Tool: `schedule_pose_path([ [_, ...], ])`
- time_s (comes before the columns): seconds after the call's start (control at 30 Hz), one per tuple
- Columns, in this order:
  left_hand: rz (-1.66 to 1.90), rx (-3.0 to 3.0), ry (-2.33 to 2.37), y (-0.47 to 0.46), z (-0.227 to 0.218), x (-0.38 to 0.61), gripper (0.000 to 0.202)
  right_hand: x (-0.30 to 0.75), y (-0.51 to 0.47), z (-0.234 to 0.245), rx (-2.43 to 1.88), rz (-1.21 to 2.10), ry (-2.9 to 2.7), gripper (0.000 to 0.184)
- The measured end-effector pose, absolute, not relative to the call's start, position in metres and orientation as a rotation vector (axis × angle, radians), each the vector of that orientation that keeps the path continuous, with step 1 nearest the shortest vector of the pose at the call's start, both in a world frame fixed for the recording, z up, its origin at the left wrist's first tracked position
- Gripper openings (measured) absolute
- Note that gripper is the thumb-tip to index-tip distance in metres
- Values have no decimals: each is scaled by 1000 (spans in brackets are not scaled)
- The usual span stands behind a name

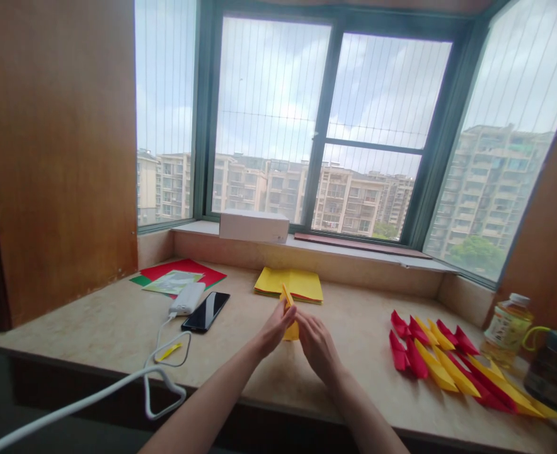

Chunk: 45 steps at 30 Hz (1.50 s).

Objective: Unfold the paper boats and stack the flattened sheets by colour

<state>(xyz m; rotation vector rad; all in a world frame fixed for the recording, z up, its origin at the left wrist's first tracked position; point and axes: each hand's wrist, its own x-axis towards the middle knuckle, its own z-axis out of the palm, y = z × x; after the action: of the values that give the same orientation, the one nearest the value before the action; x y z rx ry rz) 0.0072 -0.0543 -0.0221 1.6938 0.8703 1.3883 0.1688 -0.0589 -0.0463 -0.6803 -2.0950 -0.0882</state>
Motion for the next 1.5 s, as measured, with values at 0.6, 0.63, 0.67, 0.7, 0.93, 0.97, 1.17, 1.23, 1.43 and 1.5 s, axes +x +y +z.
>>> schedule_pose_path([
  [0.6,1474,1127,568,-42,-32,10,40,199,-45,-49,-959,817,-1340,62],
  [0.63,1465,1130,566,-43,-31,10,40,199,-47,-47,-895,985,-1324,63],
  [0.67,1453,1134,567,-43,-31,10,40,199,-49,-44,-827,1112,-1313,61],
  [0.7,1441,1137,568,-44,-31,10,41,199,-52,-42,-774,1187,-1299,58],
  [0.93,1385,1180,628,-48,-32,7,47,198,-51,-39,-790,1079,-1168,45],
  [0.97,1375,1185,638,-49,-33,7,49,199,-50,-41,-795,1055,-1178,43],
  [1.17,1343,1157,718,-46,-37,8,48,198,-50,-42,-818,961,-1239,44],
  [1.23,1344,1139,720,-44,-38,8,47,196,-52,-41,-818,999,-1288,47],
  [1.43,1300,1147,754,-45,-39,8,47,193,-51,-48,-817,959,-1357,50],
  [1.5,1301,1172,758,-46,-38,9,49,194,-49,-50,-830,905,-1358,48],
])
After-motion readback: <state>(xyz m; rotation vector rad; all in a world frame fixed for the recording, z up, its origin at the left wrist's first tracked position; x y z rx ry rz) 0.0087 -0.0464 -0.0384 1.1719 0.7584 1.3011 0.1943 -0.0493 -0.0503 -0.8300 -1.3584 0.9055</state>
